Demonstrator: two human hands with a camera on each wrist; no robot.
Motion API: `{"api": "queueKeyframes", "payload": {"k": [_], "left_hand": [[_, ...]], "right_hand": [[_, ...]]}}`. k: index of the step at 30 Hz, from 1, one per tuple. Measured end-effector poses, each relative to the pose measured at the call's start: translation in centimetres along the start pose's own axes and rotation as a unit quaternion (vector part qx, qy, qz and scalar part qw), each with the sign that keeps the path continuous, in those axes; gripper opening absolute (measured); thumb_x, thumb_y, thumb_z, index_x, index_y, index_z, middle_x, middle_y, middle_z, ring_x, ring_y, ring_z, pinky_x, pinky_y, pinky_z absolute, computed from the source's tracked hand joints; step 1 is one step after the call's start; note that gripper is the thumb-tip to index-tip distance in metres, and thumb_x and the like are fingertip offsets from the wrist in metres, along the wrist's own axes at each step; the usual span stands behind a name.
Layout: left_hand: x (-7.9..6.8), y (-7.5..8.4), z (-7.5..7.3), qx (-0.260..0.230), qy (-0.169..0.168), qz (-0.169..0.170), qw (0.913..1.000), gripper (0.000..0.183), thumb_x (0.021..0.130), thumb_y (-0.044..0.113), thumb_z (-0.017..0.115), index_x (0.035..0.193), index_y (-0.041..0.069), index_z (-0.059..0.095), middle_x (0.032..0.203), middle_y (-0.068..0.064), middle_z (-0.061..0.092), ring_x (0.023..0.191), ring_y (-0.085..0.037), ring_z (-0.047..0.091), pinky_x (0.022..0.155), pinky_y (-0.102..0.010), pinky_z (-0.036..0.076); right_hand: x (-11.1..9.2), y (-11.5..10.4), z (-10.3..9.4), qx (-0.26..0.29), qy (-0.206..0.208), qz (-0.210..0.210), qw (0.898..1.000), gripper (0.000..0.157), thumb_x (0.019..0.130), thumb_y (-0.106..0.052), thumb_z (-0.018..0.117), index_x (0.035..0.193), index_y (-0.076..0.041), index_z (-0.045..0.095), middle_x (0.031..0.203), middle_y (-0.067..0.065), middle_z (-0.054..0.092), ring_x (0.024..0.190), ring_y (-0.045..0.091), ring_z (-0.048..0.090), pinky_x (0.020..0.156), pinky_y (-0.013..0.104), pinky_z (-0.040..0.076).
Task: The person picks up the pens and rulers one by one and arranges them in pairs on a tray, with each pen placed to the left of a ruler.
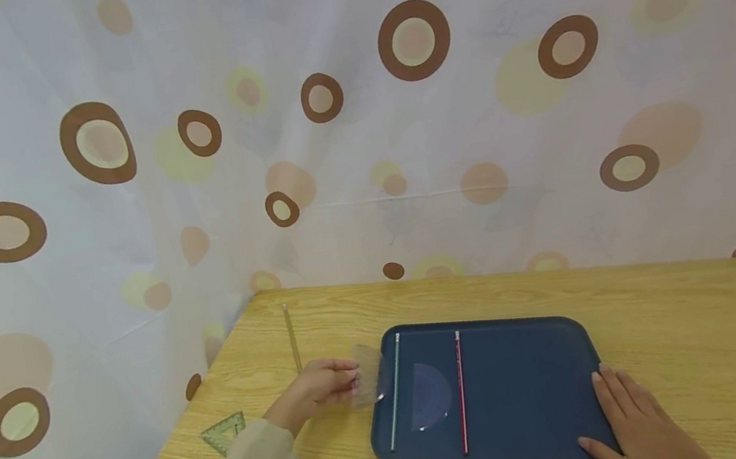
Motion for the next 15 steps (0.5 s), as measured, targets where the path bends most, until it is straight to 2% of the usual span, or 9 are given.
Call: {"api": "queueKeyframes", "payload": {"k": [10,15], "left_hand": [[0.2,0.2,1.1,-0.011,-0.013,0.000,0.9999,0.024,0.091,-0.005,0.051,0.112,-0.013,0.055,0.079,-0.005,0.058,0.069,-0.010,0.055,0.063,-0.019,0.052],[0.3,0.1,1.5,-0.009,-0.015,-0.001,0.9998,0.024,0.091,-0.005,0.050,0.113,-0.013,0.054,0.079,-0.005,0.057,0.068,-0.011,0.054,0.061,-0.019,0.050]], "right_hand": [[-0.1,0.0,0.0,-0.001,0.000,0.001,1.000,0.091,0.090,-0.041,0.056,0.143,0.014,0.007,0.143,0.037,0.024,0.127,0.005,-0.038,0.095,0.016,-0.034],[-0.1,0.0,0.1,-0.013,0.013,-0.005,1.000,0.092,0.089,-0.041,0.056,0.144,0.011,0.004,0.146,0.036,0.018,0.124,-0.001,-0.038,0.096,0.015,-0.033]]}}
Point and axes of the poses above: each hand's wrist, its own x-axis towards the middle knuckle, its own z-axis out of the palm, y = z × x, the point moved 4 cm from there along x, towards the middle knuckle
